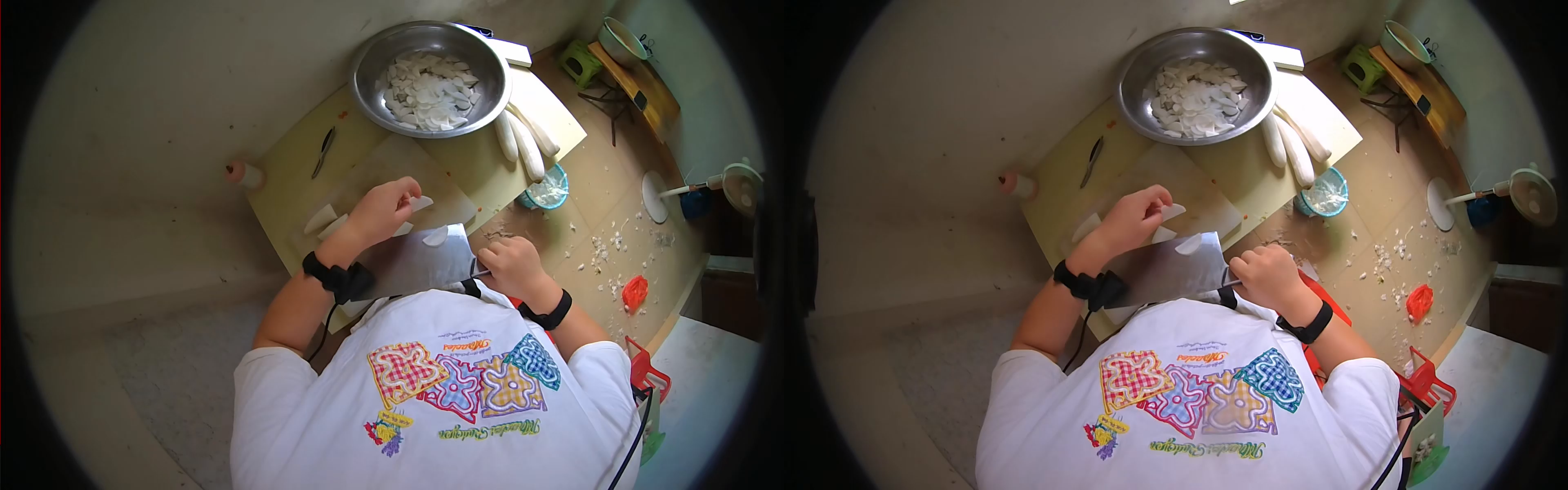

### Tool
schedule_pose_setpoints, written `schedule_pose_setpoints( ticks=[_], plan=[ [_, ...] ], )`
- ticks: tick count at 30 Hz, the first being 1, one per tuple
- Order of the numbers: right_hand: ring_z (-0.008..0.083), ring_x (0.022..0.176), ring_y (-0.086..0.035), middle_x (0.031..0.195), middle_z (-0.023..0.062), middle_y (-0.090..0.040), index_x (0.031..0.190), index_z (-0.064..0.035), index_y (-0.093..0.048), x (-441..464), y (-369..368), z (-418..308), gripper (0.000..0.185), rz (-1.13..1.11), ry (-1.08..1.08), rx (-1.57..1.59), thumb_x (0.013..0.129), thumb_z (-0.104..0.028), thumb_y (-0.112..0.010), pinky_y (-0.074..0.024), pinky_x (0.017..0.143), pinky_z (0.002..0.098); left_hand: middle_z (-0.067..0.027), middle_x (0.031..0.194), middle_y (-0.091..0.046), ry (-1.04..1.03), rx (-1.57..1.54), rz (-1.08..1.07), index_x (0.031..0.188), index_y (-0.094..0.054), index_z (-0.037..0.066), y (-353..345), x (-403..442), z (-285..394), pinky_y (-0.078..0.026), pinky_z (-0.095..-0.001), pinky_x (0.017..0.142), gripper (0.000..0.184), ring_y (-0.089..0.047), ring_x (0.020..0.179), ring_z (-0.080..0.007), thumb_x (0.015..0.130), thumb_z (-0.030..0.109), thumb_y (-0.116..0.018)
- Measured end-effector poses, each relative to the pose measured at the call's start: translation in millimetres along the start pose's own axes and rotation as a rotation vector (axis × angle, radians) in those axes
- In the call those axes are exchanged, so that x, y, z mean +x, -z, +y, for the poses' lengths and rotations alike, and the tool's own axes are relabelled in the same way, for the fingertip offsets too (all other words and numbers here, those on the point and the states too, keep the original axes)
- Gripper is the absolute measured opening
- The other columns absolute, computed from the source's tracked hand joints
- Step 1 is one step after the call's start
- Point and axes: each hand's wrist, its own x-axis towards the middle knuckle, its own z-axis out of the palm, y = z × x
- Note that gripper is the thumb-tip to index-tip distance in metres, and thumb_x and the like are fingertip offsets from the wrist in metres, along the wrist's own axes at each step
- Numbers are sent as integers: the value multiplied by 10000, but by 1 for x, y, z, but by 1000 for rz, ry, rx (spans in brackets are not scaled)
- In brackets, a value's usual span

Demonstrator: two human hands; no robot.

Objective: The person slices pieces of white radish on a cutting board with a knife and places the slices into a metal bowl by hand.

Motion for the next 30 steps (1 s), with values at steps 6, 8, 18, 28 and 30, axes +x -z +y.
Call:
schedule_pose_setpoints(
  ticks=[6, 8, 18, 28, 30],
  plan=[
    [208, 632, -602, 657, 9, -558, 735, -137, -582, 0, 5, -5, 202, -23, 33, -4, 621, -212, -731, -453, 566, 360, -159, 1033, -611, -104, 4, -166, 933, -704, 8, -17, 5, -13, -498, -365, 807, 192, -620, 913, -297, 881, 150, -585],
    [206, 636, -604, 659, 9, -561, 738, -137, -583, 0, 5, -6, 202, -21, 37, 0, 622, -212, -731, -457, 570, 359, -156, 1067, -608, -67, -5, -220, 954, -720, 10, -17, 5, -3, -499, -359, 817, 222, -620, 930, -293, 880, 190, -613],
    [198, 657, -610, 682, 0, -565, 776, -137, -592, -6, 3, -4, 274, -41, 63, 23, 585, -235, -762, -452, 573, 351, -102, 910, -688, 101, 61, -504, 948, -735, 8, -18, 30, 4, -511, -327, 759, 301, -643, 829, -212, 820, 278, -775],
    [214, 647, -618, 677, 15, -577, 755, -126, -591, -21, -2, -7, 271, -63, 8, 19, 583, -237, -767, -483, 574, 359, -81, 1058, -669, 139, -568, -119, 1318, -525, 44, 32, 132, 7, -491, -273, 684, 475, -623, 804, -128, 940, 304, -648],
    [218, 656, -628, 689, 17, -596, 748, -122, -591, -24, -5, -8, 264, -87, -19, 23, 583, -234, -764, -492, 575, 366, -93, 1139, -650, 208, -733, 48, 1444, -417, 61, 34, 133, 6, -480, -260, 675, 586, -623, 820, -125, 961, 326, -618]
  ],
)
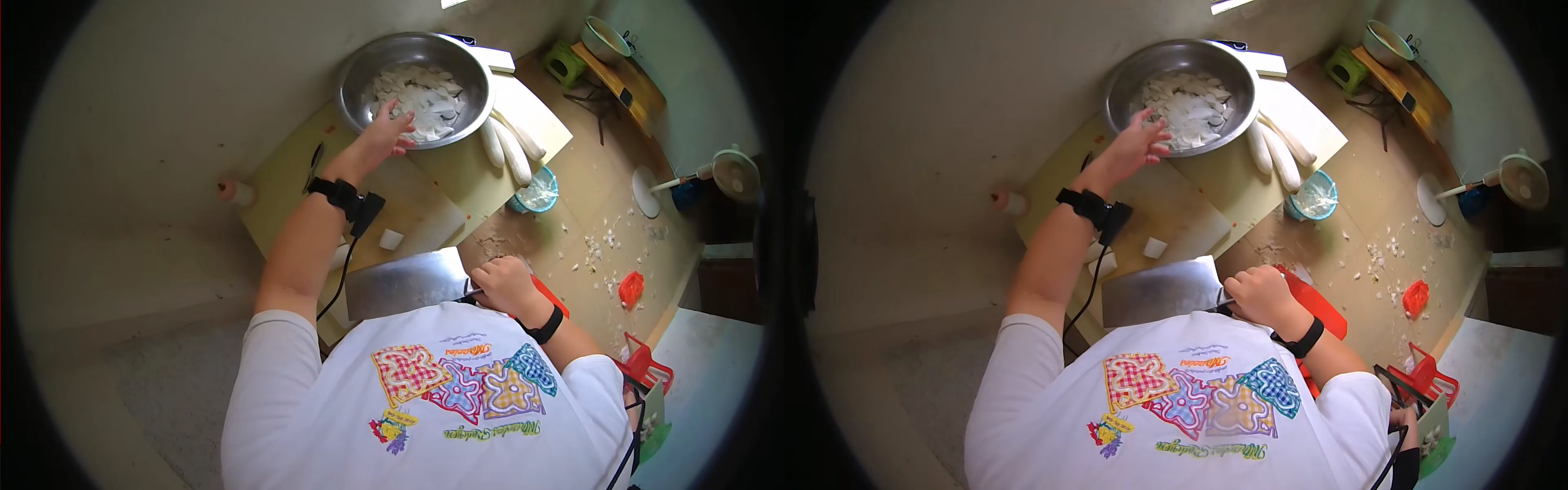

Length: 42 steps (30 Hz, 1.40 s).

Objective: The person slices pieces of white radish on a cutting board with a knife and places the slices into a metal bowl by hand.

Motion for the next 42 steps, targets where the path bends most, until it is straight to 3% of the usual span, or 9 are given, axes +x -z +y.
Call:
schedule_pose_setpoints(
  ticks=[3, 6, 12, 15, 19, 24, 28, 34, 42],
  plan=[
    [222, 640, -630, 673, 20, -600, 745, -125, -592, 0, -1, 0, 253, 23, -8, 25, 584, -228, -759, -491, 566, 368, -88, 1233, -614, 104, 255, 122, 1537, -250, 102, 4, -8, -43, -473, -258, 693, 708, -626, 857, -129, 973, 350, -599],
    [254, 668, -640, 690, 36, -607, 740, -125, -594, 0, -6, 1, 202, -32, -93, 40, 649, -223, -746, -499, 584, 397, -69, 1214, -631, 128, 287, -17, 1495, -352, 105, 30, -38, -91, -474, -268, 706, 620, -625, 869, -130, 978, 352, -589],
    [331, 673, -642, 708, 134, -631, 783, -86, -634, -10, -37, 15, 169, -32, -324, 223, 675, -172, -731, -510, 600, 434, -86, 1109, -673, 141, 183, 272, 1240, -593, 35, 99, -105, -193, -511, -302, 748, 365, -635, 898, -155, 954, 260, -631],
    [337, 662, -638, 713, 178, -633, 820, -46, -662, -1, -39, 17, 171, -70, -438, 366, 741, -171, -748, -493, 584, 409, -94, 1062, -687, 54, 405, 414, 1126, -634, 21, 97, -150, -230, -521, -307, 780, 277, -646, 915, -161, 930, 217, -653],
    [238, 538, -499, 586, 130, -526, 777, -7, -640, 10, -59, 27, 313, -179, -642, 612, 853, -290, -749, -420, 533, 358, -127, 993, -687, 120, 528, 391, 990, -673, 23, 55, -179, -237, -531, -352, 791, 199, -656, 901, -236, 873, 182, -693],
    [101, 554, -438, 596, 11, -491, 845, 17, -661, 27, -77, 40, 425, -277, -862, 1103, 985, -380, -597, -373, 510, 306, -148, 1032, -678, -291, 890, 333, 1005, -696, 50, 26, -162, -239, -540, -411, 813, 220, -647, 923, -330, 796, 119, -710],
    [89, 566, -448, 616, -16, -515, 894, 11, -679, 45, -79, 39, 464, -343, -843, 1090, 1024, -405, -519, -380, 528, 285, -136, 1028, -681, -414, 946, 339, 1010, -705, 63, 21, -145, -232, -537, -442, 824, 254, -644, 944, -338, 761, 106, -689],
    [270, 665, -552, 716, 196, -609, 969, 75, -648, 73, -66, 21, 468, -476, -727, 775, 1028, -362, -490, -472, 675, 389, -93, 1043, -665, -453, 1067, 285, 1023, -697, 87, 19, -133, -249, -517, -436, 824, 272, -621, 980, -293, 762, 160, -668],
    [329, 756, -633, 808, 229, -654, 1052, 66, -651, 91, -53, 12, 416, -488, -699, 756, 1020, -323, -509, -490, 735, 394, -59, 1102, -643, -367, 1146, 277, 1087, -674, 114, 19, -136, -237, -487, -429, 847, 300, -587, 1013, -260, 797, 188, -658]
  ],
)
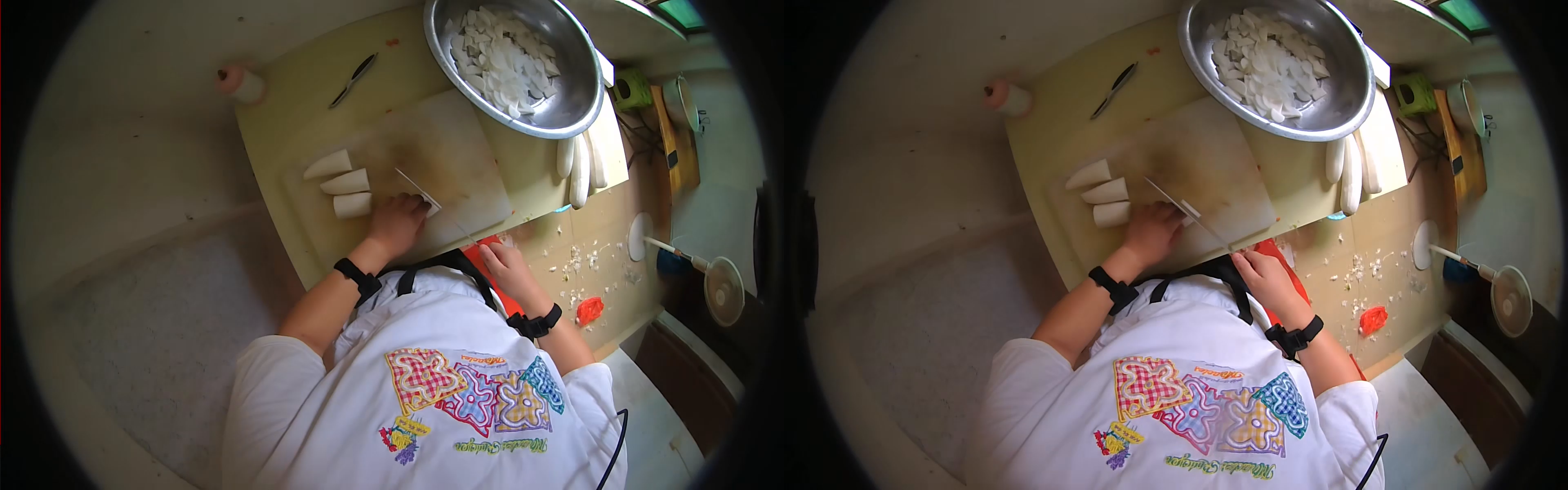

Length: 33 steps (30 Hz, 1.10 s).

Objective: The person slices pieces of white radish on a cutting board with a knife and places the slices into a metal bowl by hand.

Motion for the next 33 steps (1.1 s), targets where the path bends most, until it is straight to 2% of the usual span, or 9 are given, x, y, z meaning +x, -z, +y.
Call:
schedule_pose_setpoints(
  ticks=[4, 8, 11, 14, 22, 25, 31, 33],
  plan=[
    [350, 785, -638, 846, 240, -667, 1068, 60, -656, 3, 5, -10, 396, -64, -86, -69, 1016, -307, -517, -494, 763, 387, -56, 1086, -646, -5, -15, 10, 1059, -680, 117, 0, 3, -2, -482, -421, 835, 270, -589, 1008, -256, 800, 191, -655],
    [365, 739, -626, 802, 251, -650, 1023, 62, -651, 0, -1, -12, 398, -2, -23, 4, 1013, -316, -524, -485, 730, 403, -57, 1036, -660, -5, -7, 25, 989, -696, 118, -5, 8, -5, -475, -419, 829, 212, -595, 1000, -254, 795, 195, -660],
    [391, 699, -609, 746, 253, -630, 942, 59, -636, 2, -1, -11, 425, -31, -79, -41, 1012, -345, -524, -473, 694, 432, -62, 1006, -667, 11, 4, 27, 966, -701, 117, -6, 9, -3, -478, -422, 828, 198, -602, 1006, -261, 790, 200, -666],
    [435, 698, -589, 712, 268, -604, 827, 51, -581, 5, -9, 3, 498, 15, 20, -108, 1006, -408, -515, -454, 657, 478, -66, 989, -669, 44, -6, 21, 968, -701, 117, -6, 9, -1, -484, -429, 820, 204, -613, 1002, -272, 783, 197, -673],
    [452, 692, -587, 705, 274, -597, 799, 54, -566, 17, -10, 5, 518, -16, 56, -97, 1005, -418, -511, -450, 645, 492, -68, 1000, -671, 77, -52, 35, 990, -701, 119, 1, 13, 2, -488, -433, 799, 226, -623, 966, -282, 772, 174, -682],
    [455, 686, -587, 695, 275, -594, 790, 56, -572, 24, -10, 0, 528, -43, 30, -68, 1005, -421, -506, -452, 643, 495, -104, 1017, -701, 66, -67, 0, 1052, -719, 98, 8, 16, 2, -509, -439, 824, 276, -651, 945, -314, 797, 204, -705],
    [445, 669, -588, 679, 271, -589, 783, 58, -582, 42, -11, -3, 551, -65, 13, -55, 1008, -438, -495, -455, 638, 485, -81, 994, -701, 104, -99, 53, 996, -733, 111, 9, 18, 6, -503, -435, 805, 220, -646, 940, -298, 789, 186, -712],
    [440, 665, -585, 674, 266, -586, 775, 57, -579, 50, -11, -6, 564, -95, -30, -61, 1009, -449, -494, -454, 635, 479, -37, 1009, -669, 128, -121, 68, 973, -718, 159, 4, 16, 5, -477, -423, 791, 182, -621, 968, -254, 798, 166, -668]
  ],
)
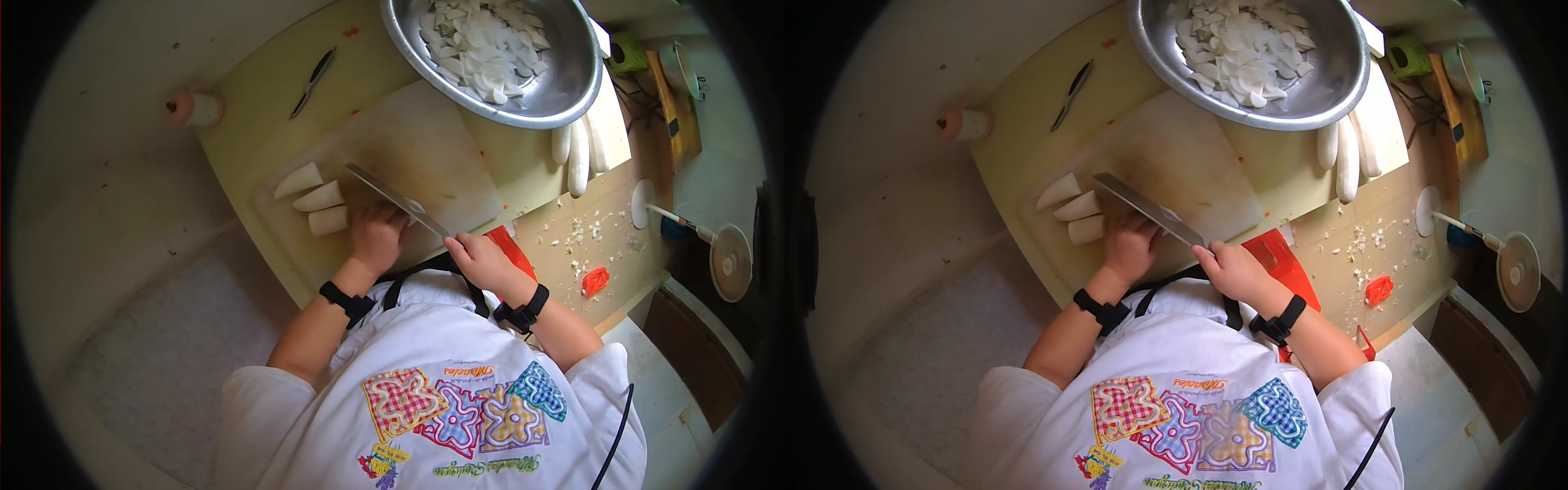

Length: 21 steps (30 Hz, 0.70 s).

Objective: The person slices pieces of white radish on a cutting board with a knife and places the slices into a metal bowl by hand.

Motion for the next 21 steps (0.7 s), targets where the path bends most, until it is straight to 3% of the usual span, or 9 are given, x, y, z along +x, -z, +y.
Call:
schedule_pose_setpoints(
  ticks=[10, 13, 15, 18, 21],
  plan=[
    [451, 675, -567, 684, 281, -573, 782, 51, -589, 9, 0, 4, 566, 3, 0, 29, 1009, -458, -488, -452, 643, 476, -61, 970, -694, 13, -12, 51, 949, -740, 141, -1, -2, 1, -502, -424, 787, 178, -643, 930, -285, 772, 145, -716],
    [374, 620, -550, 651, 234, -565, 781, 50, -590, 9, 6, 3, 568, 23, 11, 84, 1006, -464, -497, -446, 624, 448, -75, 974, -701, 7, -42, 46, 954, -737, 117, 2, -1, 0, -507, -423, 798, 190, -647, 918, -296, 766, 131, -713],
    [145, 607, -506, 644, 35, -534, 830, 29, -586, 6, 17, -1, 478, -49, -82, 212, 1013, -410, -536, -427, 580, 341, -95, 979, -706, 57, -159, -35, 953, -732, 90, 4, -1, -4, -510, -424, 815, 177, -649, 905, -311, 787, 142, -704],
    [75, 615, -433, 651, -31, -471, 802, 7, -576, -4, 18, 9, 444, 42, -41, 233, 975, -400, -617, -372, 542, 287, -123, 980, -708, 91, -103, -80, 986, -725, 73, 16, 1, -1, -512, -422, 834, 198, -653, 892, -325, 812, 163, -694],
    [110, 637, -410, 650, 7, -469, 804, 37, -596, -24, 26, 19, 443, 156, -37, 192, 908, -379, -707, -382, 564, 312, -133, 1008, -691, 96, -128, -86, 993, -714, 72, 17, 12, 3, -513, -432, 843, 195, -639, 939, -332, 833, 179, -685]
  ],
)
